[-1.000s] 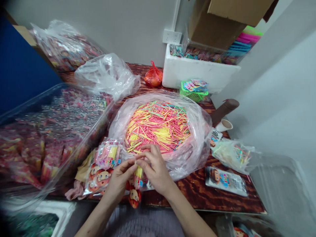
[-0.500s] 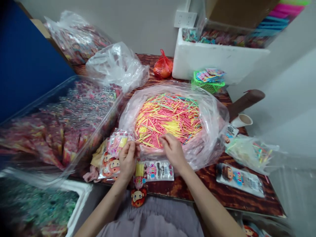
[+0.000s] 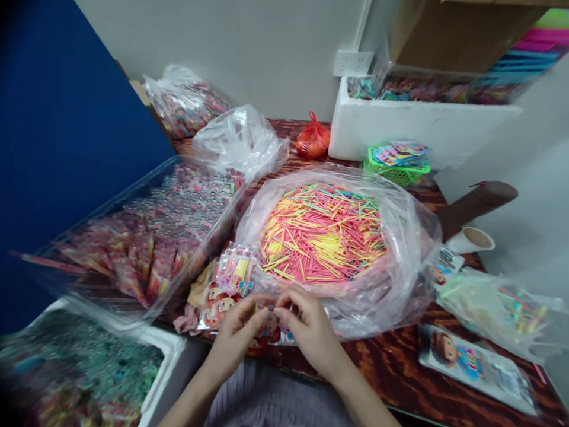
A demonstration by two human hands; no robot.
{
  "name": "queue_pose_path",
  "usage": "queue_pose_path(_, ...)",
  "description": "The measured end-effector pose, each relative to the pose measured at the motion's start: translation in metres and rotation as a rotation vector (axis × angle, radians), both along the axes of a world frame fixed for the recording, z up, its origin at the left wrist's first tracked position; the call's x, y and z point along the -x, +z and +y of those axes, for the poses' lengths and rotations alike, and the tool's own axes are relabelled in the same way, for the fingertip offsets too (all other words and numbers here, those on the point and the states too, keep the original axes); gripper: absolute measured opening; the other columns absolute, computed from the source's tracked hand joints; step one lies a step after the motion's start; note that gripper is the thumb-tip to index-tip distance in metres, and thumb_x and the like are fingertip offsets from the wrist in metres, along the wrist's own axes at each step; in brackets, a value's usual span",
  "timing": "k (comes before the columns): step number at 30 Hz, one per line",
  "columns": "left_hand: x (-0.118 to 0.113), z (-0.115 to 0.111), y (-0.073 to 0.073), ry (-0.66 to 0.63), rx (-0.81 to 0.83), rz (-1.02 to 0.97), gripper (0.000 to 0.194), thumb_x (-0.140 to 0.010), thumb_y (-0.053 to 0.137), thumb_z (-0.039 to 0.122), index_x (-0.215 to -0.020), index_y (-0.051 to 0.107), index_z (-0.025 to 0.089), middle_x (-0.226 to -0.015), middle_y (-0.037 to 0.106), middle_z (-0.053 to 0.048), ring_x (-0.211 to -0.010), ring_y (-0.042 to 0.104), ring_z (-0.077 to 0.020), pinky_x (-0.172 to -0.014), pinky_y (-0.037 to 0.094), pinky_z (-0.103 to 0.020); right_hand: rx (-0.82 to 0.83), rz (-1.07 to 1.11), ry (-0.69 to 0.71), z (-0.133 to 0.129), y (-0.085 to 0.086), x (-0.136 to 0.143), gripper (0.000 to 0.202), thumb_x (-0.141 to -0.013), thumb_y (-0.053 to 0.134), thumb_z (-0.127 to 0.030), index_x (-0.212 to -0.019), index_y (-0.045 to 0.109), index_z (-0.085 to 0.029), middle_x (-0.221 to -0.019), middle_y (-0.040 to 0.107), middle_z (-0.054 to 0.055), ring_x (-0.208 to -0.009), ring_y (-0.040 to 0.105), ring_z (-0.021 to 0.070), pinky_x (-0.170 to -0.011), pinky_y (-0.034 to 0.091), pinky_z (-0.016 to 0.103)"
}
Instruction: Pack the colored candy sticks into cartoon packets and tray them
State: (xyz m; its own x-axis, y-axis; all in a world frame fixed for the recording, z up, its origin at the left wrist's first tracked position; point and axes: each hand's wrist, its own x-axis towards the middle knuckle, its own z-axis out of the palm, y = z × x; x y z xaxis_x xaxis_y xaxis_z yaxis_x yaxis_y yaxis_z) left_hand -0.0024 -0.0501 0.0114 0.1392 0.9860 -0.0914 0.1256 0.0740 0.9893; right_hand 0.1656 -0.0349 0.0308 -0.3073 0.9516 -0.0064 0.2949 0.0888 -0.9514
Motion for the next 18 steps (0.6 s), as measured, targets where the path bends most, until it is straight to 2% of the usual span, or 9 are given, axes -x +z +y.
queue_pose_path(2,0.001,-0.005,0.004,0.014,0.066,-0.080,0.024,-0.089,0.055,0.037,-0.090,0.068,0.017,-0.078,0.064,-0.002,-0.071,0.060,-0.0148,-0.065,0.048,-0.024,-0.014,0.043,-0.033,-0.004,0.011,0.003,0.014,-0.090,0.059,-0.023,-0.077,0.059,-0.019,-0.076,0.057,-0.002,-0.074,0.054,0.0147,-0.069,0.040,0.025)
queue_pose_path(4,0.008,-0.005,0.008,0.084,0.058,-0.082,0.025,-0.088,0.056,0.038,-0.085,0.067,0.016,-0.074,0.062,-0.001,-0.066,0.058,-0.0135,-0.061,0.046,-0.023,-0.004,0.079,-0.023,-0.006,0.014,0.008,0.013,-0.091,0.057,-0.024,-0.080,0.060,-0.020,-0.079,0.059,-0.001,-0.077,0.056,0.0146,-0.071,0.041,0.025)
queue_pose_path(7,0.028,0.007,0.011,0.189,-0.015,0.020,0.024,-0.086,0.058,0.039,-0.091,0.067,0.016,-0.082,0.065,-0.002,-0.071,0.059,-0.0149,-0.064,0.047,-0.024,0.019,0.095,-0.050,0.001,0.003,0.004,0.012,-0.094,0.052,-0.025,-0.094,0.063,-0.021,-0.091,0.065,0.001,-0.087,0.060,0.0163,-0.078,0.044,0.027)
queue_pose_path(9,0.042,0.021,0.008,0.270,-0.090,0.146,0.024,-0.087,0.057,0.039,-0.092,0.066,0.017,-0.086,0.066,-0.002,-0.079,0.061,-0.0166,-0.071,0.047,-0.025,-0.029,0.021,-0.157,0.015,-0.012,-0.010,0.014,-0.093,0.051,-0.025,-0.100,0.062,-0.021,-0.095,0.066,0.003,-0.091,0.061,0.0183,-0.080,0.045,0.029)
queue_pose_path(11,0.052,0.038,-0.001,0.312,-0.186,0.332,0.025,-0.090,0.051,0.040,-0.092,0.064,0.018,-0.085,0.065,-0.002,-0.081,0.060,-0.0177,-0.075,0.046,-0.028,-0.148,-0.174,-0.303,0.033,-0.028,-0.031,0.014,-0.092,0.050,-0.022,-0.097,0.063,-0.020,-0.095,0.066,0.005,-0.092,0.060,0.0206,-0.081,0.045,0.032)
queue_pose_path(14,0.058,0.061,-0.022,0.388,-0.355,0.748,0.029,-0.093,0.042,0.038,-0.093,0.063,0.017,-0.091,0.064,-0.008,-0.089,0.058,-0.0236,-0.082,0.045,-0.035,-0.324,-0.625,-0.441,0.061,-0.044,-0.061,0.015,-0.090,0.050,-0.015,-0.096,0.063,-0.016,-0.099,0.064,0.011,-0.099,0.054,0.0253,-0.089,0.041,0.038)
queue_pose_path(16,0.059,0.071,-0.038,0.437,-0.412,0.943,0.033,-0.094,0.039,0.036,-0.102,0.062,0.013,-0.096,0.063,-0.013,-0.093,0.057,-0.0282,-0.085,0.045,-0.041,-0.364,-0.909,-0.443,0.075,-0.050,-0.073,0.016,-0.087,0.054,-0.014,-0.100,0.063,-0.015,-0.103,0.062,0.013,-0.103,0.050,0.0277,-0.089,0.039,0.039)
queue_pose_path(18,0.060,0.076,-0.048,0.478,-0.414,0.997,0.040,-0.094,0.038,0.036,-0.116,0.058,0.010,-0.100,0.064,-0.015,-0.095,0.057,-0.0300,-0.086,0.045,-0.043,-0.369,-1.110,-0.393,0.084,-0.052,-0.077,0.017,-0.085,0.059,-0.017,-0.102,0.063,-0.015,-0.105,0.061,0.013,-0.103,0.048,0.0289,-0.086,0.038,0.039)
